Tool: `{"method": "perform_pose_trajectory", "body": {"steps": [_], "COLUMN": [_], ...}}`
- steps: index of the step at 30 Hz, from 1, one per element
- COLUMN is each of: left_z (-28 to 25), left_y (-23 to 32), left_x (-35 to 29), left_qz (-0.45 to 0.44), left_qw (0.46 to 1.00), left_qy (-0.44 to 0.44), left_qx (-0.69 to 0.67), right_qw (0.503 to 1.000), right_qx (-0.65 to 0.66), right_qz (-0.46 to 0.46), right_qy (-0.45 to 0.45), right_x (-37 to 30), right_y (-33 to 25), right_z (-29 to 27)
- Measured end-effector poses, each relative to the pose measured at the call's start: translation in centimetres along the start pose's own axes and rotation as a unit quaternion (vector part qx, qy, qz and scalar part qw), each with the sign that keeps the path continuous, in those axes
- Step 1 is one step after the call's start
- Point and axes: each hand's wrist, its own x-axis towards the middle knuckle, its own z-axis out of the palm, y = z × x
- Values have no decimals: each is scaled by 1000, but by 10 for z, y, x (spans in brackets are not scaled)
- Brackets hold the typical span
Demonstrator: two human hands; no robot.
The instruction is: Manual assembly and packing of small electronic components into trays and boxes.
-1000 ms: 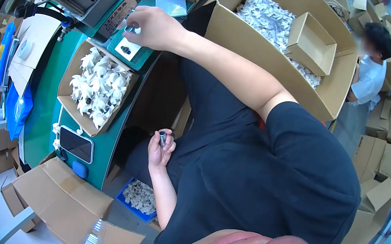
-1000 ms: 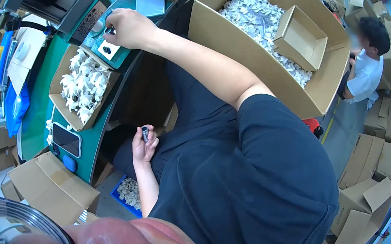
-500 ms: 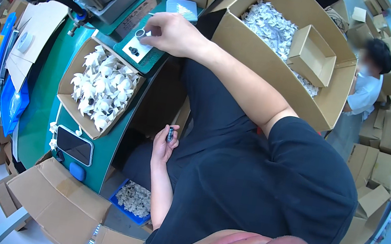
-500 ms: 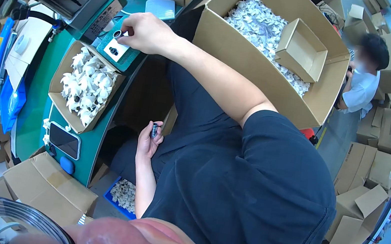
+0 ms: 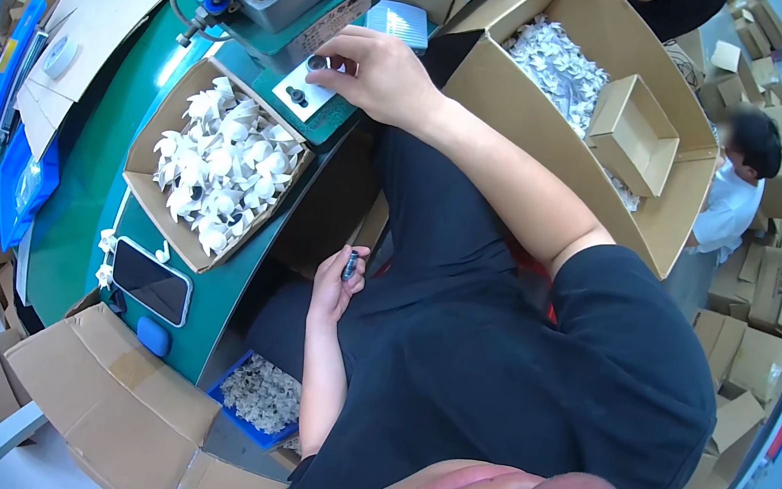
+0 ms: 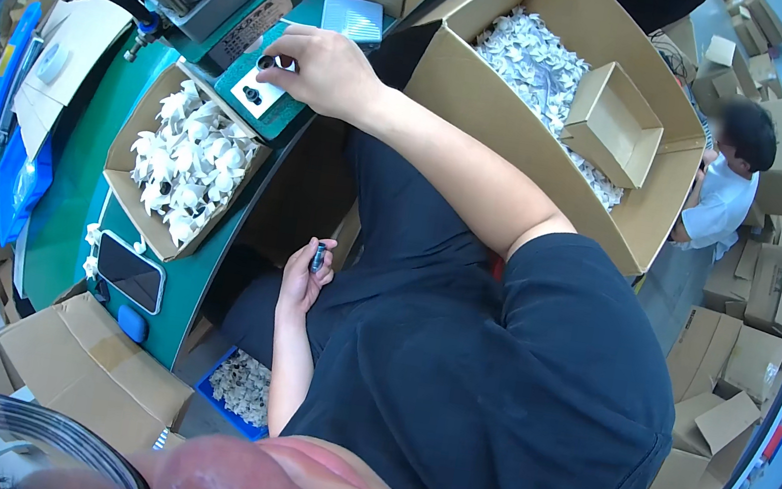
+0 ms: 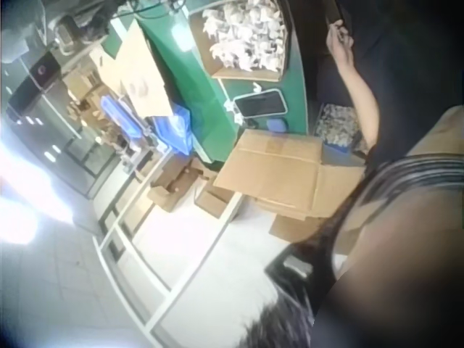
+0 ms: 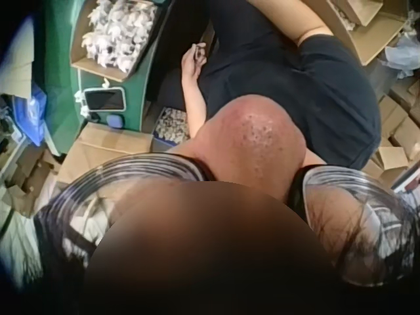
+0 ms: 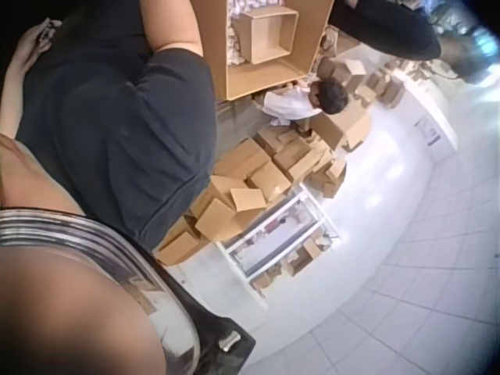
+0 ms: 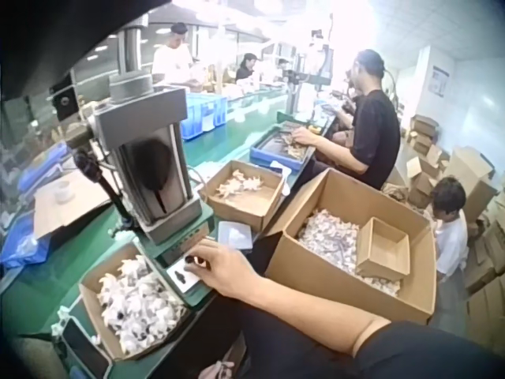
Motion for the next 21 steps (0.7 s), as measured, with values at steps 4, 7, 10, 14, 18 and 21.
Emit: {"method": "perform_pose_trajectory", "body": {"steps": [4, 7, 10, 14, 18, 21], "left_z": [0, -1, 1, 9, 9, 2], "left_y": [1, 0, -2, -4, -10, -14], "left_x": [0, 0, 1, 3, 2, -9], "left_qz": [0, -4, -8, -11, -14, 6], "left_qw": [1000, 1000, 999, 999, 997, 998], "left_qy": [6, 4, 9, 20, 21, 31], "left_qx": [0, 7, 34, 47, 68, 57], "right_qw": [999, 995, 998, 998, 983, 968], "right_qx": [25, 57, -31, -27, 73, -104], "right_qz": [28, 72, 62, 48, -113, 61], "right_qy": [-9, -45, 9, -13, -125, -222], "right_x": [1, 3, -5, -1, 28, 70], "right_y": [2, -2, -16, -14, 37, 10], "right_z": [-3, -4, -2, -1, -24, -63]}}
